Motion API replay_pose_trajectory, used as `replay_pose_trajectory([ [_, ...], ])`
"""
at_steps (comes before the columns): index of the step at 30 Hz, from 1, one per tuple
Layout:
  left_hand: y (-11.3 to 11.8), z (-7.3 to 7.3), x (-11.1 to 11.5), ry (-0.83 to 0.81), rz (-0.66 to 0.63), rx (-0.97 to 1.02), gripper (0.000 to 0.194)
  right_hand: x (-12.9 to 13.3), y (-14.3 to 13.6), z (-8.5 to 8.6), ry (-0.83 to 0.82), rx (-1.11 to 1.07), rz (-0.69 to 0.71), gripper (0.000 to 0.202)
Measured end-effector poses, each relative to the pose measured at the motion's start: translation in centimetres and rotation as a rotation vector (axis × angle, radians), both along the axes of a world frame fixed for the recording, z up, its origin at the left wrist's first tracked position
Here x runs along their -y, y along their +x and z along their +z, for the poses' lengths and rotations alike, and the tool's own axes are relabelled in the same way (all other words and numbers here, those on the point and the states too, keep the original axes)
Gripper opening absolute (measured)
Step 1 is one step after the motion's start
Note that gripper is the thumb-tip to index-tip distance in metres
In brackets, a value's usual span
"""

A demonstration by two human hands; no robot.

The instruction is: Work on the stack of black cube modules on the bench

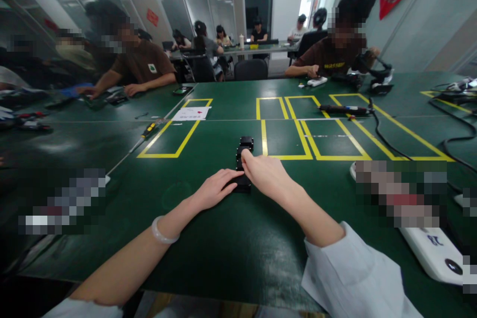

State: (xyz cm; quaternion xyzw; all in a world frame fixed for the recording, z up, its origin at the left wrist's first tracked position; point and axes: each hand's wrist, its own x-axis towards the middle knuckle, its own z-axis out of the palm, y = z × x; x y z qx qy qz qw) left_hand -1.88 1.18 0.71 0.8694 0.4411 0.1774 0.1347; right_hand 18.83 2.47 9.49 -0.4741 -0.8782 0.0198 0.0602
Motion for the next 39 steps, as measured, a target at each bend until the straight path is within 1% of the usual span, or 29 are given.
replay_pose_trajectory([
  [5,0.00,0.06,-0.01,-0.003,0.002,-0.002,0.037,0.11,0.04,0.02,0.004,-0.049,0.025,0.019],
  [11,0.02,-0.05,-0.08,-0.001,-0.009,0.002,0.037,0.10,-0.15,0.14,0.008,-0.007,-0.002,0.026],
  [14,-0.02,-0.21,-0.10,-0.002,-0.007,-0.003,0.037,0.11,-0.19,0.28,0.000,0.009,-0.013,0.024],
  [20,-0.09,-0.28,-0.13,0.001,-0.010,0.013,0.037,0.01,-0.11,0.02,-0.017,-0.060,0.014,0.019],
  [26,-0.11,-0.24,-0.10,0.002,-0.006,0.008,0.037,0.00,-0.23,-0.05,-0.007,-0.038,-0.001,0.029],
  [29,-0.13,-0.32,-0.14,0.001,-0.007,0.010,0.037,-0.04,-0.27,0.06,-0.006,-0.006,-0.018,0.027],
  [35,-0.12,-0.24,-0.12,0.004,-0.006,0.007,0.037,-0.03,-0.23,0.06,0.003,-0.057,-0.013,0.020],
  [39,-0.06,-0.03,-0.03,0.002,-0.012,0.005,0.037,-0.07,-0.25,-0.05,0.019,-0.042,-0.023,0.024],
])
